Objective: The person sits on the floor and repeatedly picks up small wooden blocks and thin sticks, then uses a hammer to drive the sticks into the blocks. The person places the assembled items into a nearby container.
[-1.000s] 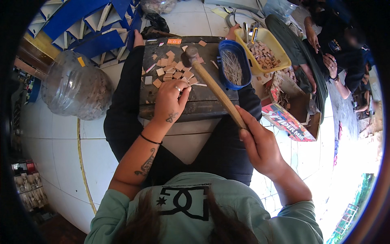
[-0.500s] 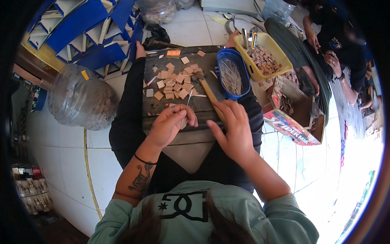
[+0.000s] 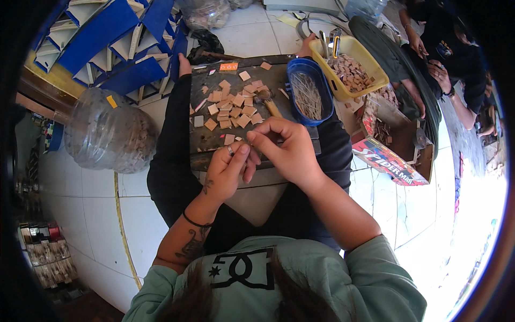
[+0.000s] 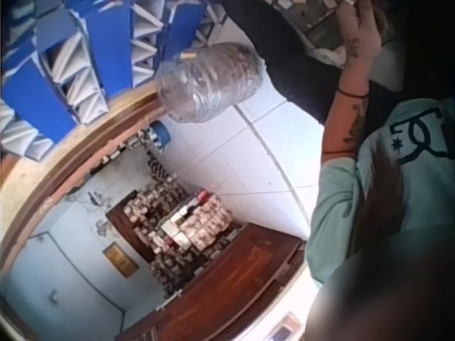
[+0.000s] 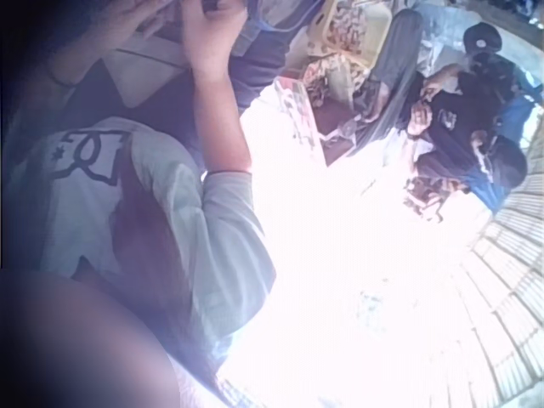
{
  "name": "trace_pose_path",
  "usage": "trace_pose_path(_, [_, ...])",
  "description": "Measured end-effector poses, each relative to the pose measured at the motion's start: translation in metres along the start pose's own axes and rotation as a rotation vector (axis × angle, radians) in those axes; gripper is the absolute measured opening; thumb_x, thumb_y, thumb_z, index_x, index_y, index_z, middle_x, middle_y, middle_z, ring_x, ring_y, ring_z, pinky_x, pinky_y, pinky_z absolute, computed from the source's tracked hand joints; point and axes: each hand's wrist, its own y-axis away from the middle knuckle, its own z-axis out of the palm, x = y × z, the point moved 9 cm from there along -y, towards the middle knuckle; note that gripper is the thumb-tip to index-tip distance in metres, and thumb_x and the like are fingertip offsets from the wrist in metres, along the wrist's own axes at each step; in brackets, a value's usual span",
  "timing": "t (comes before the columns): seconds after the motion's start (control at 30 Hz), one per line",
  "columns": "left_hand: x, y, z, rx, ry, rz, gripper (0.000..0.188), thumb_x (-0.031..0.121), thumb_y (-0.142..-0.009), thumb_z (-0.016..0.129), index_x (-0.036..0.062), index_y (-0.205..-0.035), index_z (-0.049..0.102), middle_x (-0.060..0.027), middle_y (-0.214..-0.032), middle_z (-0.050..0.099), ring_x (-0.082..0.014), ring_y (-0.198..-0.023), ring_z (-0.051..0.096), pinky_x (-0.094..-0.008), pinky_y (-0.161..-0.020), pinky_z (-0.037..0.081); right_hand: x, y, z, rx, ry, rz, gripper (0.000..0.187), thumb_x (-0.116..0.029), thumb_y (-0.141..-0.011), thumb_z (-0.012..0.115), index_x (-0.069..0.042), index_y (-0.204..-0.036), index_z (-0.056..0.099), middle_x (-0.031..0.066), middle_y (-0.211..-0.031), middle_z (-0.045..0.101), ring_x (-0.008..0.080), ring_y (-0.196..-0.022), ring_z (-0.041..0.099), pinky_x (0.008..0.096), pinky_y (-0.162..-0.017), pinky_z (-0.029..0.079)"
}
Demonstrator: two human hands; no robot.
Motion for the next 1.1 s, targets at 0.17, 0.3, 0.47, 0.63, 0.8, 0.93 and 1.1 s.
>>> trace_pose_path(0.17, [-0.003, -0.001, 0.007, -0.161, 0.236, -0.024, 0.040, 0.033, -0.106, 0.042, 0.0044, -0.084, 0.059, 0.0022, -0.055, 0.046, -0.0048, -0.048, 0.040, -0.0200, -0.049, 0.034, -0.003, -0.003, 0.001, -0.083, -0.134, 0.049, 0.015, -0.010, -0.094, 0.065, 0.002, -0.087, 0.066, -0.0001, -0.078, 0.065, 0.0026, -0.075, 0.056, 0.0211, -0.067, 0.045])
trace_pose_path(0.3, [-0.006, 0.000, 0.012, -0.266, 0.343, 0.028, 0.040, 0.033, -0.105, 0.042, 0.0046, -0.083, 0.059, 0.0029, -0.053, 0.044, -0.0050, -0.046, 0.039, -0.0208, -0.047, 0.033, -0.003, -0.002, 0.003, -0.134, -0.159, 0.068, 0.019, -0.014, -0.095, 0.064, 0.002, -0.085, 0.065, -0.0007, -0.076, 0.063, 0.0035, -0.073, 0.055, 0.0214, -0.067, 0.045])
trace_pose_path(0.47, [-0.020, -0.009, 0.014, -0.329, 0.410, 0.036, 0.040, 0.032, -0.106, 0.042, 0.0042, -0.083, 0.060, 0.0033, -0.053, 0.043, -0.0052, -0.046, 0.039, -0.0207, -0.047, 0.033, 0.017, -0.006, 0.000, -0.152, -0.229, 0.173, 0.022, -0.018, -0.095, 0.063, -0.002, -0.081, 0.065, -0.0018, -0.073, 0.061, 0.0046, -0.072, 0.055, 0.0210, -0.069, 0.045])
trace_pose_path(0.63, [-0.029, -0.026, 0.005, -0.311, 0.291, 0.020, 0.040, 0.032, -0.106, 0.042, 0.0036, -0.085, 0.060, 0.0021, -0.056, 0.046, -0.0054, -0.048, 0.041, -0.0204, -0.049, 0.034, 0.037, -0.020, -0.005, -0.134, -0.297, 0.208, 0.021, -0.018, -0.094, 0.065, -0.003, -0.080, 0.066, -0.0012, -0.076, 0.064, 0.0043, -0.070, 0.054, 0.0222, -0.065, 0.044])
trace_pose_path(0.8, [-0.007, -0.039, -0.017, -0.048, -0.265, 0.198, 0.028, 0.026, -0.101, 0.053, 0.0010, -0.101, 0.065, -0.0019, -0.071, 0.059, -0.0115, -0.065, 0.055, -0.0245, -0.059, 0.044, 0.021, -0.036, -0.026, 0.009, 0.268, -0.034, 0.017, -0.015, -0.089, 0.069, 0.000, -0.080, 0.068, 0.0047, -0.077, 0.066, 0.0082, -0.064, 0.057, 0.0264, -0.058, 0.044])
trace_pose_path(0.93, [0.025, -0.033, -0.033, 0.120, -0.787, 0.370, 0.021, 0.013, -0.088, 0.066, 0.0063, -0.108, 0.067, -0.0041, -0.085, 0.064, -0.0201, -0.085, 0.060, -0.0328, -0.082, 0.046, 0.000, -0.042, -0.025, 0.092, 0.491, -0.236, 0.011, -0.010, -0.084, 0.071, 0.001, -0.083, 0.068, 0.0107, -0.076, 0.064, 0.0185, -0.062, 0.060, 0.0310, -0.058, 0.047])
trace_pose_path(1.1, [0.024, -0.032, -0.031, 0.176, -1.110, 0.404, 0.016, 0.007, -0.079, 0.071, 0.0081, -0.095, 0.070, -0.0046, -0.091, 0.069, -0.0249, -0.092, 0.060, -0.0397, -0.095, 0.037, -0.005, -0.041, -0.009, 0.056, 0.573, -0.337, 0.008, -0.006, -0.082, 0.071, 0.000, -0.084, 0.067, 0.0118, -0.076, 0.062, 0.0258, -0.067, 0.061, 0.0346, -0.063, 0.049])
